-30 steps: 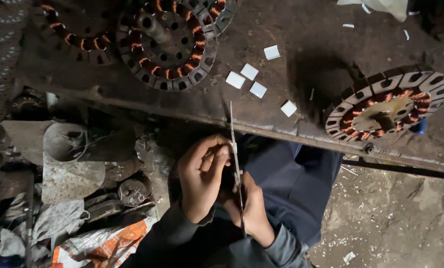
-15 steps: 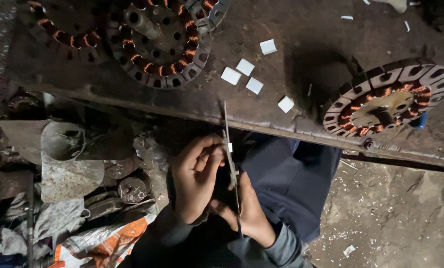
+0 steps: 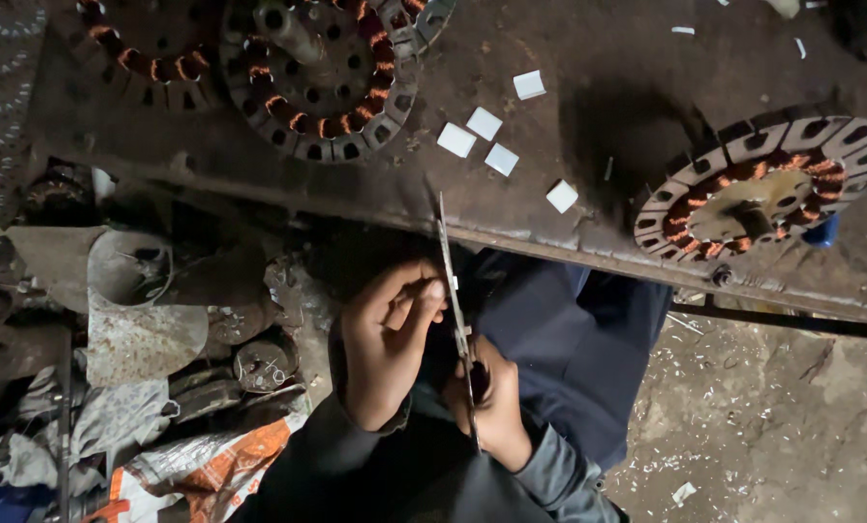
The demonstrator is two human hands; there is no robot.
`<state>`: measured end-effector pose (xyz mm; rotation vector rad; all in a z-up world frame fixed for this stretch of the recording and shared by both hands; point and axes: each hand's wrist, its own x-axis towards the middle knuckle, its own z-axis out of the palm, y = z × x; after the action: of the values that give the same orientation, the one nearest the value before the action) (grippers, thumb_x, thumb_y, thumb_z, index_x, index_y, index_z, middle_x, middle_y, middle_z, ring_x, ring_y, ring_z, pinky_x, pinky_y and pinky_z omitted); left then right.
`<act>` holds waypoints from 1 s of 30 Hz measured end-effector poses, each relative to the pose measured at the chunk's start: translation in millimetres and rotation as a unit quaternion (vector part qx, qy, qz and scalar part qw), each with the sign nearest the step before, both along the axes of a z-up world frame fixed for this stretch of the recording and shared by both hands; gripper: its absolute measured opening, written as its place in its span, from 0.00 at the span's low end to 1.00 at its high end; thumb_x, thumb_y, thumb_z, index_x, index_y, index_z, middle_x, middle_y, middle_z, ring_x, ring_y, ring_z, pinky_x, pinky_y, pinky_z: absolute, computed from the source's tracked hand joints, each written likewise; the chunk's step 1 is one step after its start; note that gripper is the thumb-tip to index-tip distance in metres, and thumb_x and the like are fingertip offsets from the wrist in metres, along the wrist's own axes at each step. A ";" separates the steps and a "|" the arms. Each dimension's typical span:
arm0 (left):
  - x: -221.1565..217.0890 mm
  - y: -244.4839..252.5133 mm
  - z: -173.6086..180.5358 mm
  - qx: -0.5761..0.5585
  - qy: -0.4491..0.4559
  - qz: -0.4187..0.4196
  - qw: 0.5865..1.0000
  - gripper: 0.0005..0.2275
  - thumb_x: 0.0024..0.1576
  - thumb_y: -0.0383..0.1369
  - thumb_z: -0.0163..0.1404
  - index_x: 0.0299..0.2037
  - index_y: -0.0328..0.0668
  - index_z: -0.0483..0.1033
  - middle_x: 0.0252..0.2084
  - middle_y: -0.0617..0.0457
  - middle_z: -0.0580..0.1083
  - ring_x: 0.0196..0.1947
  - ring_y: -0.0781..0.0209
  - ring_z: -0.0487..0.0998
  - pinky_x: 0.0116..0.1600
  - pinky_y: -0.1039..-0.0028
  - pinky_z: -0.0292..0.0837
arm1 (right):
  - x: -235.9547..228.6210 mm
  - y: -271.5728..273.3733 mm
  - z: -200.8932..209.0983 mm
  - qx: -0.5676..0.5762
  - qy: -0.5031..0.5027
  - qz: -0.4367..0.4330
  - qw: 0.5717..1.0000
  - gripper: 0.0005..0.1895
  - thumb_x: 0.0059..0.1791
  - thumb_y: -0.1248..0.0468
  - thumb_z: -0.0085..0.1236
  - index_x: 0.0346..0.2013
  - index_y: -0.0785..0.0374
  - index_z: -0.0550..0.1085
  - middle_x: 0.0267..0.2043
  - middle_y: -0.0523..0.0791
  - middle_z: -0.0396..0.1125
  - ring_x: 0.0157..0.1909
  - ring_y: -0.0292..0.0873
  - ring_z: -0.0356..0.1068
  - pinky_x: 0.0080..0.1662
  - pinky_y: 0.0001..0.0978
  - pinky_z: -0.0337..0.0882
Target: The person cuts small white rectangular pieces using shears and places them into slots on a circular copper-wound stator. They then use a screwdriver to press and adjust the pieces within the stator slots.
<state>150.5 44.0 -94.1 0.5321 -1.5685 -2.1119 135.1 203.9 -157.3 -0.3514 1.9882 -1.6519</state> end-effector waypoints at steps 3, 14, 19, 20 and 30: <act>2.2 1.8 -3.6 -0.018 -0.035 0.013 0.999 0.08 0.64 0.26 0.53 0.48 0.28 0.76 0.39 0.53 0.78 0.38 0.69 0.79 0.43 0.78 0.78 | 3.0 0.5 1.6 0.006 0.067 -0.001 0.998 0.10 0.35 0.74 0.53 0.26 0.62 0.64 0.21 0.40 0.60 0.25 0.32 0.58 0.29 0.25 0.60; 7.9 7.7 -11.7 -0.001 -0.043 0.010 0.999 0.08 0.61 0.26 0.54 0.48 0.29 0.77 0.39 0.53 0.78 0.37 0.69 0.80 0.42 0.78 0.78 | 9.3 8.3 -9.6 -0.040 0.079 -0.002 0.996 0.10 0.38 0.76 0.55 0.26 0.62 0.63 0.21 0.38 0.59 0.25 0.30 0.56 0.27 0.24 0.56; -0.4 9.3 15.7 -0.037 -0.038 0.042 0.998 0.07 0.62 0.26 0.54 0.47 0.31 0.78 0.39 0.54 0.79 0.37 0.70 0.80 0.42 0.79 0.78 | 8.4 16.1 -26.0 -0.047 0.013 -0.005 0.999 0.11 0.36 0.76 0.56 0.24 0.62 0.63 0.21 0.37 0.57 0.26 0.29 0.53 0.28 0.24 0.53; -1.0 8.9 26.8 -0.069 -0.031 0.056 0.996 0.07 0.62 0.26 0.54 0.47 0.32 0.78 0.39 0.54 0.79 0.36 0.69 0.80 0.42 0.78 0.78 | 7.0 17.2 -27.5 -0.078 0.003 0.002 0.997 0.11 0.36 0.76 0.57 0.24 0.62 0.64 0.22 0.37 0.59 0.26 0.29 0.54 0.29 0.24 0.55; -112.5 -21.1 99.7 -0.471 0.111 -0.086 0.871 0.03 0.58 0.27 0.55 0.38 0.37 0.80 0.37 0.45 0.77 0.38 0.44 0.79 0.44 0.62 0.73 | -1.2 21.3 -33.8 -0.093 0.037 0.030 0.994 0.11 0.38 0.74 0.60 0.23 0.62 0.66 0.22 0.36 0.60 0.27 0.29 0.56 0.30 0.25 0.57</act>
<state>38.0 22.9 5.6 -0.1956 -2.2676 -1.1772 133.9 225.2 -191.1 -0.5440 1.8606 -1.8149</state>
